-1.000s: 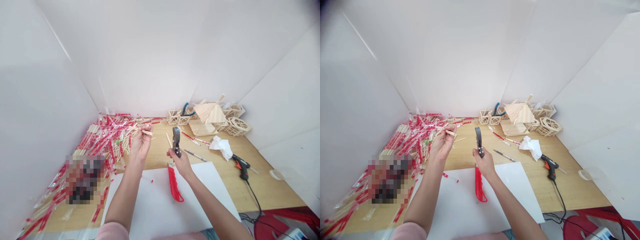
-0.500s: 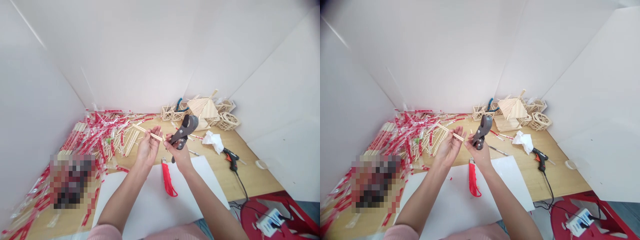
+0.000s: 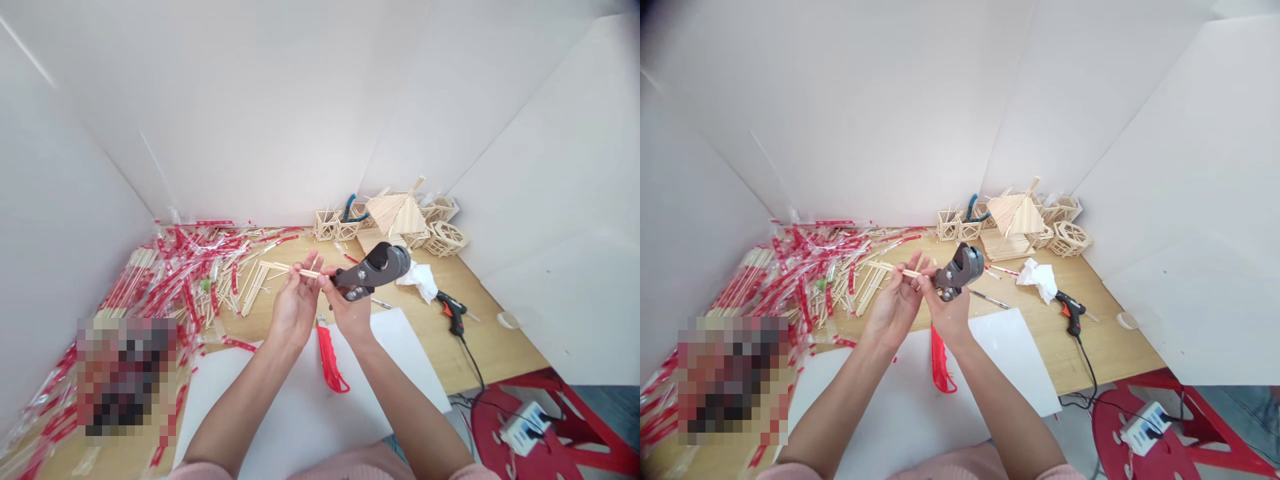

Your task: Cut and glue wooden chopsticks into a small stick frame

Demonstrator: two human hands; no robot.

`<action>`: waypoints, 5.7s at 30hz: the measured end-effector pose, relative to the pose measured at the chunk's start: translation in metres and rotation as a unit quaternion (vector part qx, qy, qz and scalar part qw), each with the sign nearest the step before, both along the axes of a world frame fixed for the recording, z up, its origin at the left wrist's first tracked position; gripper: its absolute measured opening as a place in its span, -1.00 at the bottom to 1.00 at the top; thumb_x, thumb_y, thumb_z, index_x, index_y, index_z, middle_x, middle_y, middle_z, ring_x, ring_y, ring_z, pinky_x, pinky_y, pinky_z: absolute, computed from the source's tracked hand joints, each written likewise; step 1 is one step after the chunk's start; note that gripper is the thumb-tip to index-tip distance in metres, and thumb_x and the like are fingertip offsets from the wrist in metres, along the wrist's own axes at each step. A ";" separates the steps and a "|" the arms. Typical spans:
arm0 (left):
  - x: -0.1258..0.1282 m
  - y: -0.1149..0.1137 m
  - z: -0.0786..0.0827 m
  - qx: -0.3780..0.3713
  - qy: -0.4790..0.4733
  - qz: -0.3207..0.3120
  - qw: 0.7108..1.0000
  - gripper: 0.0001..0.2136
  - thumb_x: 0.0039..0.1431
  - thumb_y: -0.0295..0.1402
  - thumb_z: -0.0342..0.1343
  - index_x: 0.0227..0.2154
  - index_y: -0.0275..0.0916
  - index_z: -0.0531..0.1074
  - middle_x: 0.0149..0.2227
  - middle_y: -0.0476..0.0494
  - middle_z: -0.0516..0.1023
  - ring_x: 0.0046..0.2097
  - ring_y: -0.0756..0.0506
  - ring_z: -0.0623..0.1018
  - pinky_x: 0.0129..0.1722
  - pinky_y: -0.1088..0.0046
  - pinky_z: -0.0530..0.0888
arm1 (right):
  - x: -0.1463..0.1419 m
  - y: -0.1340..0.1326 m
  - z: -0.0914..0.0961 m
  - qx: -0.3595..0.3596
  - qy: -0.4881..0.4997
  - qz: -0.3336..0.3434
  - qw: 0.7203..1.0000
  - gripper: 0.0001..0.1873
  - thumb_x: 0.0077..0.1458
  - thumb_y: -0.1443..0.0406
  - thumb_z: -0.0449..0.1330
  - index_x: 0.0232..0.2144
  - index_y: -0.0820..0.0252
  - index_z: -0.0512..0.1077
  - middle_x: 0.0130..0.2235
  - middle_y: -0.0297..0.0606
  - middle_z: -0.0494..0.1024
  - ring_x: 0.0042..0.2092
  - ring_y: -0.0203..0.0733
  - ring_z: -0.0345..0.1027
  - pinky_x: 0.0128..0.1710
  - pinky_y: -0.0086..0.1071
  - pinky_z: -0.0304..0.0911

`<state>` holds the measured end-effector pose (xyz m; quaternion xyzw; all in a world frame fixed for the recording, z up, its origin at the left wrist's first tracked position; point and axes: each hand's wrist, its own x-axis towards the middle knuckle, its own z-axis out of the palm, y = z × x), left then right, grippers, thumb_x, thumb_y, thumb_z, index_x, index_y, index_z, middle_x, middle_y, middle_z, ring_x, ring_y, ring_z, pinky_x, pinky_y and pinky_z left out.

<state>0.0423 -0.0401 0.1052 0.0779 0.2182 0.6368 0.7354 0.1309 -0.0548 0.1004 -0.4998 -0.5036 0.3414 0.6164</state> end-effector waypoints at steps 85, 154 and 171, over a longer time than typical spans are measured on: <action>-0.004 -0.016 0.007 0.275 0.395 -0.204 0.853 -0.79 0.23 -0.22 -0.12 -0.42 -0.24 0.23 -0.53 0.05 0.09 -0.53 0.08 0.10 -0.53 0.57 0.11 | 0.114 0.002 0.059 0.040 -0.570 -0.025 0.820 -0.76 -0.10 0.25 0.16 -0.32 0.21 0.31 -0.29 -0.16 0.41 -0.24 -0.09 0.26 -0.24 -0.29 0.12; 0.001 0.018 -0.014 0.026 -0.031 -0.111 0.993 -0.85 0.24 -0.46 -0.13 -0.43 -0.29 0.27 -0.53 0.03 0.16 -0.54 0.12 0.23 -0.50 0.63 0.30 | 0.055 0.001 0.011 -0.081 -0.217 0.222 0.947 -0.76 -0.06 0.14 0.20 -0.44 0.21 0.39 -0.43 -0.32 0.42 -0.40 -0.27 0.25 -0.34 -0.37 0.19; 0.002 0.019 -0.018 0.028 -0.032 -0.115 0.993 -0.84 0.24 -0.47 -0.13 -0.44 -0.29 0.27 -0.55 0.03 0.15 -0.55 0.11 0.22 -0.52 0.63 0.28 | 0.052 0.000 0.007 -0.096 -0.213 0.218 0.948 -0.80 -0.04 0.18 0.18 -0.46 0.22 0.34 -0.47 -0.36 0.35 -0.45 -0.33 0.15 -0.43 -0.42 0.11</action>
